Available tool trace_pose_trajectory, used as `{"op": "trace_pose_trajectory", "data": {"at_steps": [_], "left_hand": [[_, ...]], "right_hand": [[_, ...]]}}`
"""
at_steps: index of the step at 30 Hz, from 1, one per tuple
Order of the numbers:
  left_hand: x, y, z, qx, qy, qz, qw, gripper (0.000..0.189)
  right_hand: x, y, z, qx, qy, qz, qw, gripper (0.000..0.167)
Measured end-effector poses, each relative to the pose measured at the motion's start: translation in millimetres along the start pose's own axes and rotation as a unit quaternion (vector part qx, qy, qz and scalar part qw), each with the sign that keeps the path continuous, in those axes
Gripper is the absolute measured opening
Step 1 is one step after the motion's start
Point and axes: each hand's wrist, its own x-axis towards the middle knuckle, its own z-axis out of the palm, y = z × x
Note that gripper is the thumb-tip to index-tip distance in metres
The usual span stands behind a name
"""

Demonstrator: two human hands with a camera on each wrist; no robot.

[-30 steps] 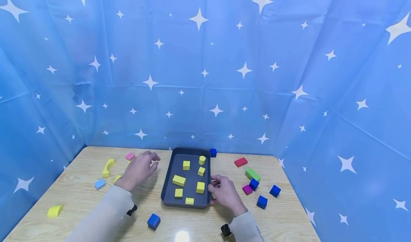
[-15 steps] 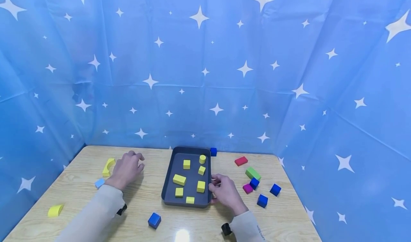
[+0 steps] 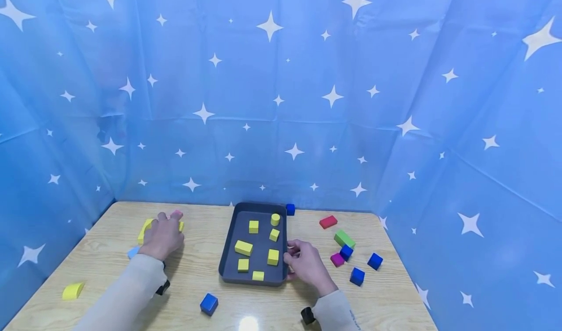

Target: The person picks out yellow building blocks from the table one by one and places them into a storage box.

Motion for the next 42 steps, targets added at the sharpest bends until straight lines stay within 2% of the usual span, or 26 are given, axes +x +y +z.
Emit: {"op": "trace_pose_trajectory", "data": {"at_steps": [9, 16, 27, 32, 36, 42], "left_hand": [[-5.0, -11.3, -7.4, 0.003, -0.035, -0.004, 0.9994, 0.057], [-5.1, -21.3, -7.3, -0.004, -0.052, 0.008, 0.9986, 0.025], [-6.7, -23.9, -11.0, -0.032, -0.052, 0.004, 0.9981, 0.005], [-7.2, -23.1, -11.2, -0.045, -0.049, 0.004, 0.9977, 0.007], [-7.1, -22.3, -9.5, -0.055, -0.048, 0.002, 0.9973, 0.017], [-7.3, -15.1, -7.4, -0.054, -0.017, 0.019, 0.9982, 0.025]], "right_hand": [[0.1, -3, 0, -0.003, 0.001, 0.004, 1.0, 0.054], [-0.6, -2, 1, -0.004, 0.003, 0.002, 1.0, 0.054], [0.1, -3, 1, 0.0, 0.002, 0.004, 1.0, 0.052], [0.2, -3, 1, -0.001, 0.002, 0.002, 1.0, 0.052], [0.0, -2, 1, -0.004, 0.001, 0.003, 1.0, 0.053], [-0.7, -1, 1, -0.005, 0.001, 0.002, 1.0, 0.054]]}}
